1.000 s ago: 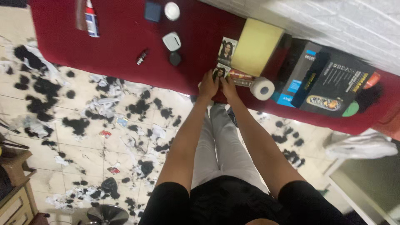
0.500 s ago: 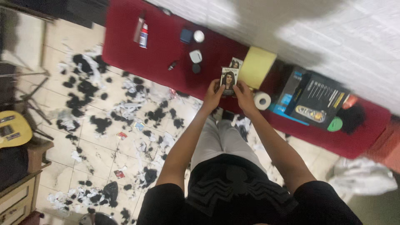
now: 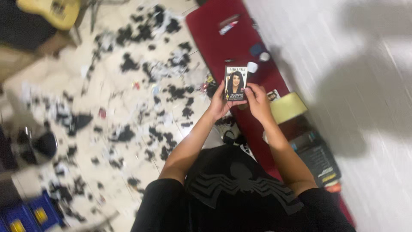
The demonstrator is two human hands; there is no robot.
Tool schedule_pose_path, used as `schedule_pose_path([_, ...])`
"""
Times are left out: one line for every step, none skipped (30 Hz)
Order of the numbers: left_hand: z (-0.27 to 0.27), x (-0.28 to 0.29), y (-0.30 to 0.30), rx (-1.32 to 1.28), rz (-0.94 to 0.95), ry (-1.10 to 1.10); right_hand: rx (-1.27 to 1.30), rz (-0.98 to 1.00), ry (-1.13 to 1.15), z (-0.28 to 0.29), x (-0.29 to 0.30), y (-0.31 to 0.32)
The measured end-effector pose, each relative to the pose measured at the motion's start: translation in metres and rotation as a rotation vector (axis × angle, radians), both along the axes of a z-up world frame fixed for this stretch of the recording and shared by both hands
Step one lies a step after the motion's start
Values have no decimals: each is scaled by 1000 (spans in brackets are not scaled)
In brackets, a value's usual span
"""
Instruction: The person organizes hair products and tools at a cutting station, picking up a wooden brush, a small mirror, and several boxes of hair dye from a table and placing them onto a shelf and a wall-mounted hook.
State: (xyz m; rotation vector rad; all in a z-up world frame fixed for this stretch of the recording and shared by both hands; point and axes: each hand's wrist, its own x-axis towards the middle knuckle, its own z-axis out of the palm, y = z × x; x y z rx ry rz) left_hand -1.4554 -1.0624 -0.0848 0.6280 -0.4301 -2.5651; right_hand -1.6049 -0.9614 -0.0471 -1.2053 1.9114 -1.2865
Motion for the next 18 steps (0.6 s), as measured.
schedule_pose_path([7, 12, 0, -39, 23, 61, -3, 60, 3, 10, 5, -4])
schedule_pose_path([11, 25, 0, -83, 35, 118, -38, 109, 92, 20, 9, -6])
schedule_pose_path([12, 37, 3, -92, 84, 117, -78, 157, 180, 28, 15, -10])
schedule_pose_path([11, 49, 5, -159, 173, 170, -89, 194, 181, 35, 27, -12])
schedule_pose_path([8, 62, 6, -228, 263, 221, -189, 230, 283, 41, 40, -11])
schedule_pose_path([6, 75, 7, -238, 293, 221, -291, 261, 384, 46, 52, -11])
schedule_pose_path([4, 87, 8, -193, 335, 244, -304, 290, 384, 48, 66, -15])
schedule_pose_path([4, 97, 10, -145, 367, 268, -333, 494, 613, 49, 82, -17])
schedule_pose_path([6, 107, 13, -152, 388, 269, -364, 695, 843, 49, 96, -19])
schedule_pose_path([10, 116, 17, -67, 399, 118, -371, 705, 846, 51, 106, -23])
schedule_pose_path([15, 125, 18, 18, 412, -32, -378, 818, 901, 54, 114, -31])
schedule_pose_path([20, 135, 17, 16, 420, -27, -381, 929, 956, 59, 121, -41])
schedule_pose_path([24, 144, 15, 0, 436, -30, -386, 935, 961, 64, 126, -57])
schedule_pose_path([26, 154, 16, -11, 449, -35, -328, 949, 914, 71, 130, -75])
schedule_pose_path([27, 163, 18, -9, 454, -32, -270, 961, 867, 78, 136, -87])
schedule_pose_path([27, 172, 17, -84, 459, 23, -276, 966, 874, 84, 143, -97])
schedule_pose_path([26, 181, 15, -160, 465, 78, -266, 934, 791, 89, 150, -106])
schedule_pose_path([24, 191, 12, -163, 475, 81, -255, 906, 704, 92, 160, -110])
